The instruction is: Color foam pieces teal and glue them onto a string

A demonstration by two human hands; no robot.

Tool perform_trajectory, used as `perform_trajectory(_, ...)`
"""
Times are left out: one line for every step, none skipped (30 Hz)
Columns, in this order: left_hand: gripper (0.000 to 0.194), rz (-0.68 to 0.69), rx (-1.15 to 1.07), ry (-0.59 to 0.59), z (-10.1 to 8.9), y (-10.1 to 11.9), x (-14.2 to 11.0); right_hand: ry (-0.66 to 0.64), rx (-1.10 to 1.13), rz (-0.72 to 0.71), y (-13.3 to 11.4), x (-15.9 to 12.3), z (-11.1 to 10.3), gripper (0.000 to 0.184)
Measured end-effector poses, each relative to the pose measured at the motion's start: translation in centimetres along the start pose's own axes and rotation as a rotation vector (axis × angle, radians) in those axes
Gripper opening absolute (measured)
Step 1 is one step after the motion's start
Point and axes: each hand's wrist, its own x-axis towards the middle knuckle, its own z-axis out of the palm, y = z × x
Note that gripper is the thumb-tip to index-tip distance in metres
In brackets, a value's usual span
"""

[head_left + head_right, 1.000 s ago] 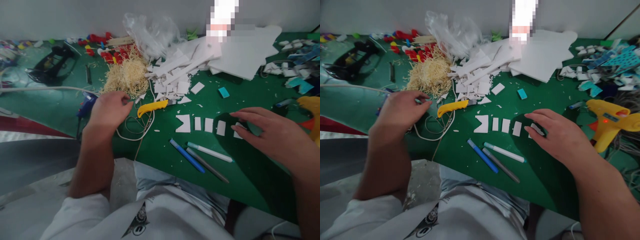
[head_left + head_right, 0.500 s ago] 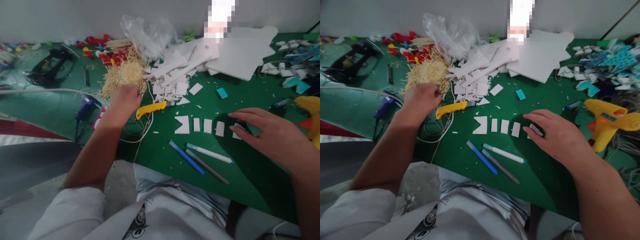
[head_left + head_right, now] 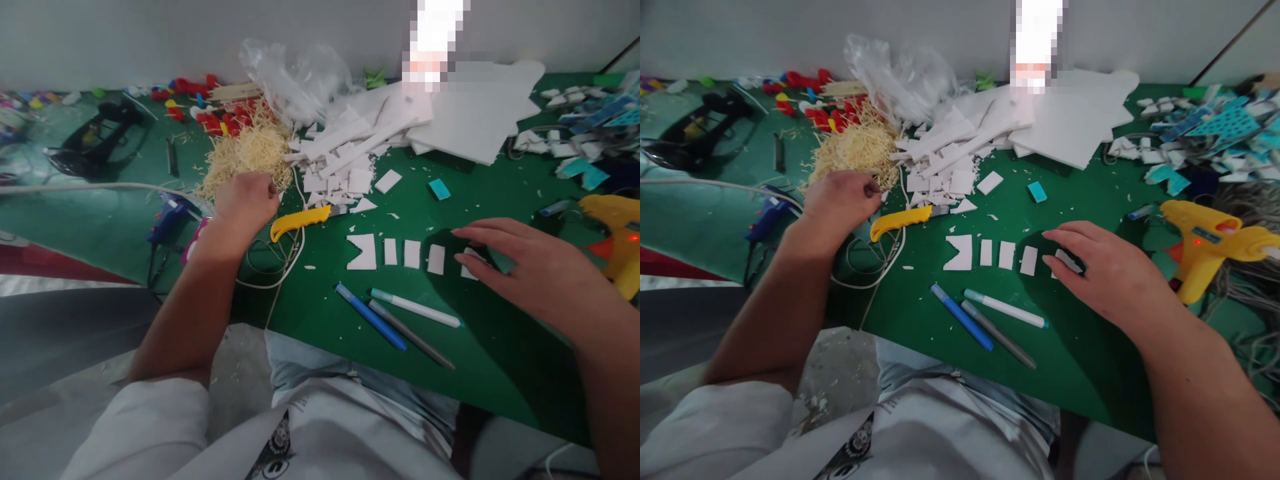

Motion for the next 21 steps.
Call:
perform_trajectory(0.041,-0.008,0.006,-0.01,0.0,0.1,0.0,0.004,0.002,-0.015,0.1,0.0,0.1,0.044)
perform_trajectory(0.041,-0.025,0.013,-0.022,-0.1,0.2,0.0,0.013,0.002,-0.034,0.2,-0.1,0.2,0.043)
perform_trajectory(0.041,-0.045,0.019,-0.033,-0.1,0.3,0.0,0.03,-0.001,-0.06,0.3,-0.1,0.3,0.042)
perform_trajectory(0.04,-0.068,0.023,-0.04,-0.2,0.4,0.0,0.053,-0.008,-0.091,0.4,0.0,0.4,0.041)
perform_trajectory(0.04,-0.085,0.023,-0.044,-0.2,0.5,0.0,0.079,-0.016,-0.125,0.5,0.0,0.6,0.041)
perform_trajectory(0.039,-0.103,0.02,-0.038,-0.3,0.6,-0.1,0.1,-0.024,-0.16,0.6,0.0,0.7,0.041)
perform_trajectory(0.04,-0.104,0.011,-0.027,-0.4,0.6,-0.2,0.12,-0.031,-0.187,0.7,0.1,0.8,0.041)
perform_trajectory(0.041,-0.093,-0.001,-0.013,-0.5,0.7,-0.3,0.134,-0.037,-0.205,0.7,0.1,0.8,0.04)
perform_trajectory(0.041,-0.084,-0.014,0.002,-0.7,0.6,-0.5,0.142,-0.038,-0.214,0.8,0.2,0.8,0.04)
perform_trajectory(0.041,-0.073,-0.028,0.02,-0.9,0.6,-0.7,0.147,-0.036,-0.219,0.9,0.2,0.8,0.039)
perform_trajectory(0.042,-0.064,-0.038,0.037,-1.1,0.6,-0.9,0.15,-0.03,-0.221,1.0,0.2,0.8,0.039)
perform_trajectory(0.043,-0.057,-0.045,0.048,-1.3,0.6,-1.0,0.154,-0.022,-0.218,1.1,0.2,0.7,0.038)
perform_trajectory(0.044,-0.055,-0.045,0.047,-1.5,0.5,-1.1,0.15,-0.009,-0.216,1.2,0.2,0.7,0.038)
perform_trajectory(0.044,-0.066,-0.038,0.035,-1.7,0.5,-1.2,0.141,0.007,-0.213,1.3,0.2,0.7,0.038)
perform_trajectory(0.044,-0.078,-0.027,0.012,-1.8,0.4,-1.2,0.129,0.025,-0.207,1.4,0.1,0.8,0.038)
perform_trajectory(0.043,-0.091,-0.015,-0.02,-1.8,0.4,-1.2,0.12,0.043,-0.197,1.5,0.1,0.8,0.039)
perform_trajectory(0.043,-0.102,-0.002,-0.056,-1.9,0.4,-1.2,0.114,0.058,-0.186,1.5,0.0,0.9,0.039)
perform_trajectory(0.042,-0.109,0.009,-0.089,-1.9,0.4,-1.2,0.113,0.069,-0.175,1.6,0.0,1.0,0.039)
perform_trajectory(0.042,-0.112,0.017,-0.116,-1.9,0.4,-1.2,0.116,0.074,-0.165,1.6,-0.1,1.0,0.038)
perform_trajectory(0.042,-0.11,0.022,-0.131,-1.8,0.4,-1.3,0.123,0.075,-0.158,1.6,-0.1,1.1,0.038)
perform_trajectory(0.043,-0.107,0.024,-0.135,-1.9,0.4,-1.4,0.128,0.071,-0.154,1.6,-0.2,1.1,0.037)
